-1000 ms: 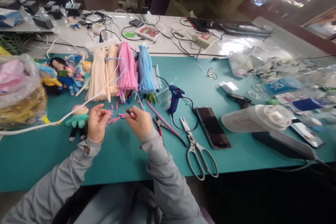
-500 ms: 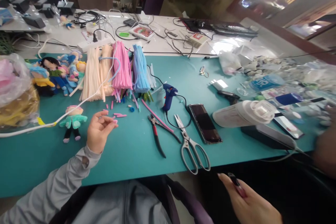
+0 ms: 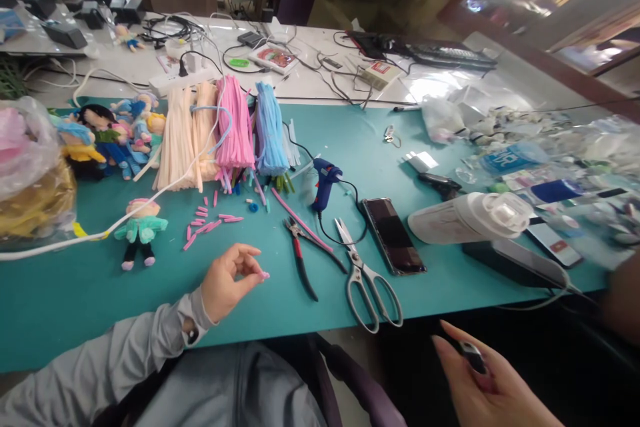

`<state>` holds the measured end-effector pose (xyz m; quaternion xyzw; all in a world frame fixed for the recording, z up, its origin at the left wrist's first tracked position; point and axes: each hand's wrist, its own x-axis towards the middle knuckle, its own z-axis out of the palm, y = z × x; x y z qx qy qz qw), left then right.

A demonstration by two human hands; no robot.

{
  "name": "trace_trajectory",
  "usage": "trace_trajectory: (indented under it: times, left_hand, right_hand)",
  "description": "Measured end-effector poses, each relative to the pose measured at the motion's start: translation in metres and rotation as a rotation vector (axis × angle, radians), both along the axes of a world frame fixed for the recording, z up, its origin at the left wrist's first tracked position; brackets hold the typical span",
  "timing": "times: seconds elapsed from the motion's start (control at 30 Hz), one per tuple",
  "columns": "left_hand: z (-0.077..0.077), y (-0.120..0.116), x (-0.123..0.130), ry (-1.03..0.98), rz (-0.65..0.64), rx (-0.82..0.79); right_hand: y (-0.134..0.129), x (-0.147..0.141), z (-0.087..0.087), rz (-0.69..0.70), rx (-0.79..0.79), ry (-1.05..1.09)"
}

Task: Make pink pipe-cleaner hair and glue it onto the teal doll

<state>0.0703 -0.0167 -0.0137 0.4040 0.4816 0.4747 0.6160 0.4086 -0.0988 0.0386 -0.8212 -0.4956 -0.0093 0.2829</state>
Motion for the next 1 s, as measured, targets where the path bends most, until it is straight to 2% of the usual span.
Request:
trace_trajectory:
  times: [0.07,0.17,0.3,0.43,0.6,1.0]
  left_hand:
    - [-0.001,0.001,-0.001,-0.013,-0.001,-0.005]
    - [-0.001,0.003,-0.003,-0.048,0.016,-0.025]
    - [0.000,0.005,-0.006,-0.079,0.039,-0.062]
    - [0.003,0.005,-0.009,-0.093,0.060,-0.096]
    - [0.005,0.007,-0.008,-0.118,0.070,-0.142]
    - [0.008,0.009,-0.010,-0.183,0.031,-0.200]
  right_hand:
    - [0.014,-0.037,0.008,0.105,0.037,0.106]
    - [0.038,-0.087,0.010,0.341,-0.010,0.297]
    - [0.064,-0.138,-0.001,0.613,-0.135,0.501]
    - [0.080,-0.173,-0.013,0.728,-0.259,0.680]
    - [0.089,-0.189,-0.019,0.768,-0.311,0.790]
    - [0.095,-0.193,-0.020,0.778,-0.222,0.819]
